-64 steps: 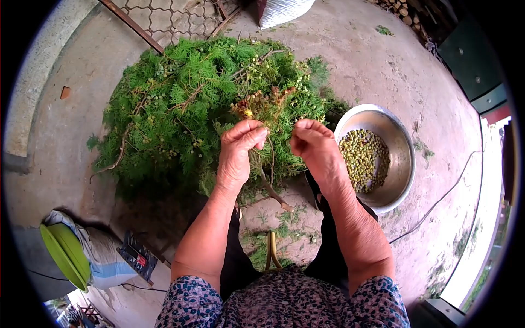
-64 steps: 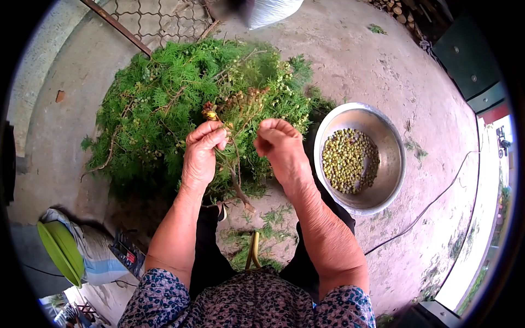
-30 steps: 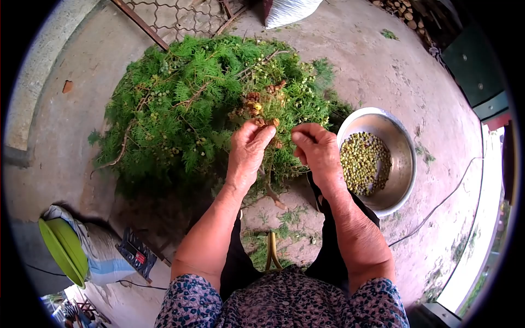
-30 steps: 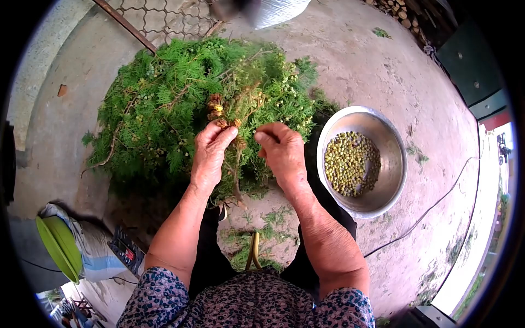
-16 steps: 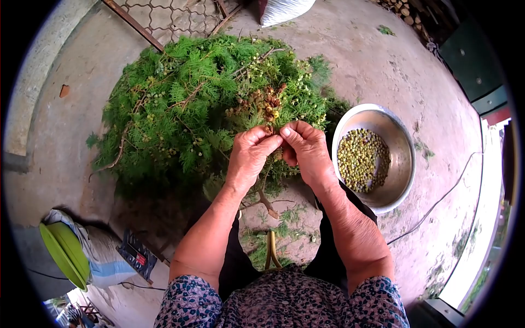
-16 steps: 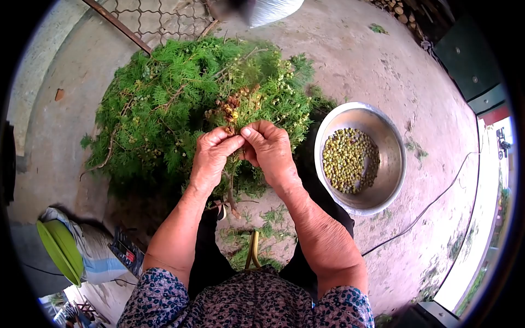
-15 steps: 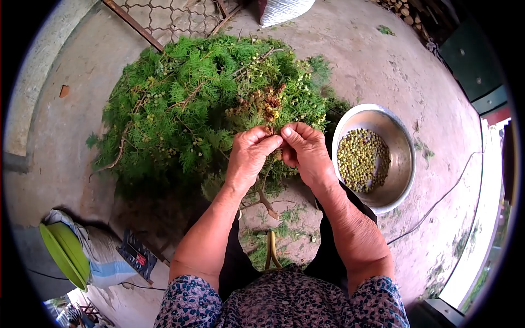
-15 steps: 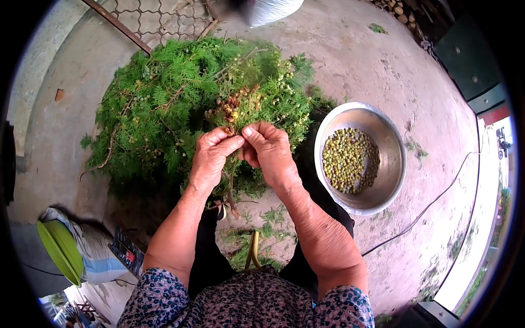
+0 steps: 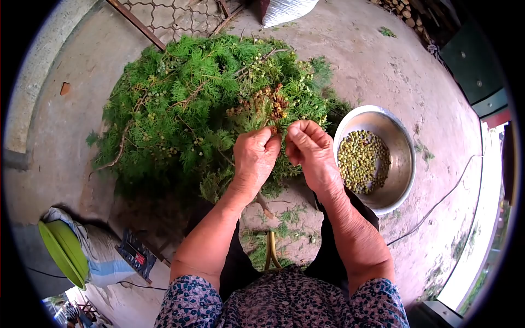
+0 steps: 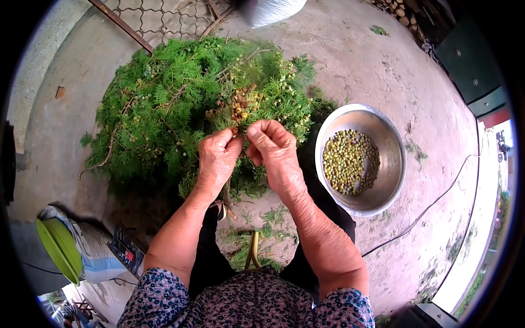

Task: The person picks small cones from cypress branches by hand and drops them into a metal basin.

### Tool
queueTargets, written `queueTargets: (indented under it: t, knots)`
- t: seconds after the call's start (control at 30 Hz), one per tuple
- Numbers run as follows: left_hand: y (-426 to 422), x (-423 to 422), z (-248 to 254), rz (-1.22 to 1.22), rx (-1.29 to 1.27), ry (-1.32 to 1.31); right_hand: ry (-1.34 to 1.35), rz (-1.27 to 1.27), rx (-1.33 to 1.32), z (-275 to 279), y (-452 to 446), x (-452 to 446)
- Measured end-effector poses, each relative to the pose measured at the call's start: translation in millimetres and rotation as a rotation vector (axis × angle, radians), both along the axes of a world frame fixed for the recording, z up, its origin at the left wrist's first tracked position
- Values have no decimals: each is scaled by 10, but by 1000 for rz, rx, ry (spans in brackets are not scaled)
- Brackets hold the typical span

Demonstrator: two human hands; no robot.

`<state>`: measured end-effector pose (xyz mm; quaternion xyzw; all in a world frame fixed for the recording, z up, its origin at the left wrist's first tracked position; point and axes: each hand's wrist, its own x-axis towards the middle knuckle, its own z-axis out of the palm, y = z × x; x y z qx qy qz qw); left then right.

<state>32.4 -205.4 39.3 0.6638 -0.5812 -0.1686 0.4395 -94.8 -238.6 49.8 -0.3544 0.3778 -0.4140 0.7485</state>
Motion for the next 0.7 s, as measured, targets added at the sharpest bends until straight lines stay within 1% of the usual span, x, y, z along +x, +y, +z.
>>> queueTargets:
  t: [0.03,0.07,0.1,0.13,0.17,0.2,0.27,0.37,0.4,0.43,0.5,0.57,0.6,0.63,0.67,0.7]
  knots:
    - [-11,-7,-27,0,0,1,88,57,-129,-17,11,12]
    - [-24,-15,-72,-26,-72,-35,133,19,-158,-20,33,64]
    - [-31,-22,-101,-54,-143,-71,107,-2,-140,-24,52,90]
    - [-33,-30,-106,-34,-210,-179,126,-42,-203,-104,49,131]
    - [-33,-37,-112,-36,-209,-178,145,-83,-267,-180,33,158]
    - [-31,-42,-119,-37,-204,-183,145,-85,-266,-158,17,149]
    - [-32,-36,-147,-40,-198,-188,342,-22,-265,-94,-16,116]
    - [-22,-22,-144,-43,-169,-239,320,40,-204,-127,-61,58]
    - [3,-38,-68,-81,-26,81,238,49,-173,-155,-65,62]
    - [21,-48,-14,-117,118,401,238,50,-173,-146,-71,55]
    - [48,5,33,-162,162,424,25,87,67,-110,-89,18]
    - [55,16,74,-163,226,577,-24,103,116,-121,-108,-11]
    - [42,42,46,-124,265,649,-129,90,174,-136,-120,-17]
    - [25,59,1,-121,198,733,-233,76,233,-154,-129,-29]
    - [25,60,-5,-130,169,663,-294,100,226,-179,-140,-53]
    - [25,58,7,-139,140,592,-295,100,226,-163,-135,-55]
